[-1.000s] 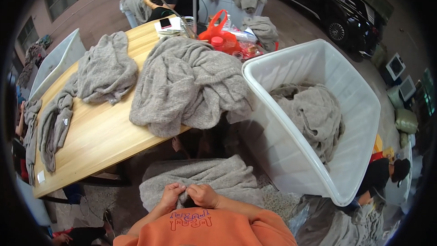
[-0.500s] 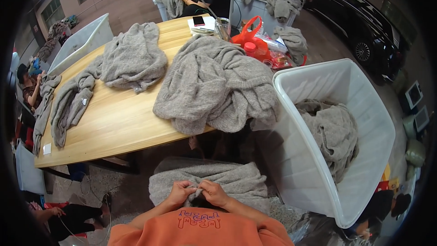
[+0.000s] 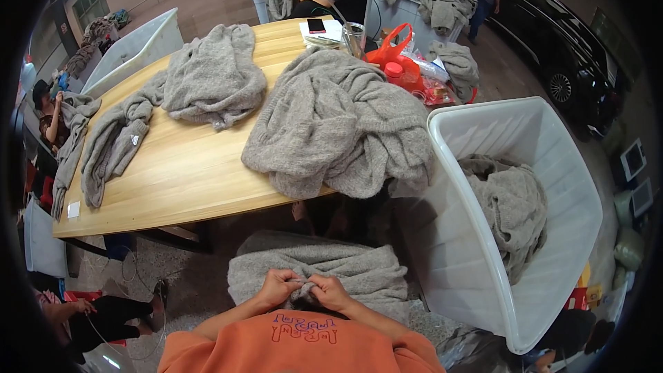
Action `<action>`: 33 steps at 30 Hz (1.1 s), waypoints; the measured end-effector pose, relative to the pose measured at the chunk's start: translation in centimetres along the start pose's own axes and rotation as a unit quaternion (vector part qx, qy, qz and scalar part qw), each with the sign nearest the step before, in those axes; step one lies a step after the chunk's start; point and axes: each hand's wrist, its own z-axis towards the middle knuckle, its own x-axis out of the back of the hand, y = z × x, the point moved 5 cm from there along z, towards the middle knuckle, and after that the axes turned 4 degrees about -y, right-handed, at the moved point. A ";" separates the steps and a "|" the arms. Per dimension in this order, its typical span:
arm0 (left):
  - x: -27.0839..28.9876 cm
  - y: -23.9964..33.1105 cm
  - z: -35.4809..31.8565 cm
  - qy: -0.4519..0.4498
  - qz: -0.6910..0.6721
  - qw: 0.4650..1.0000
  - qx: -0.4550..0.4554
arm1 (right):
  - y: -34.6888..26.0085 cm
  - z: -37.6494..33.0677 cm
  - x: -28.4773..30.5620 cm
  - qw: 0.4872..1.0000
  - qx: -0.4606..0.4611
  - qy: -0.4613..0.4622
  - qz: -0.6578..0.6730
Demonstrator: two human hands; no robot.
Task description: Inspect grey garments for quality and defects on a factory floor.
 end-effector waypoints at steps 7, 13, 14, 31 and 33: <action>-0.4 0.3 -0.3 0.053 0.131 0.988 -0.060 | 1.1 -0.6 -0.7 0.996 -0.010 0.068 -0.052; -0.9 1.6 -0.9 0.109 0.243 0.928 -0.262 | 1.6 -0.6 -0.7 0.996 -0.077 0.048 0.017; -0.9 1.7 -0.9 0.112 0.239 0.925 -0.273 | 1.4 -0.5 -0.7 0.994 -0.076 0.043 0.066; -0.6 3.9 -2.0 0.199 0.309 0.876 -0.314 | -3.4 0.9 0.2 0.973 0.069 0.186 -0.118; 0.3 4.1 -2.0 0.216 0.326 0.876 -0.282 | -4.4 0.1 1.1 0.965 0.104 0.205 -0.129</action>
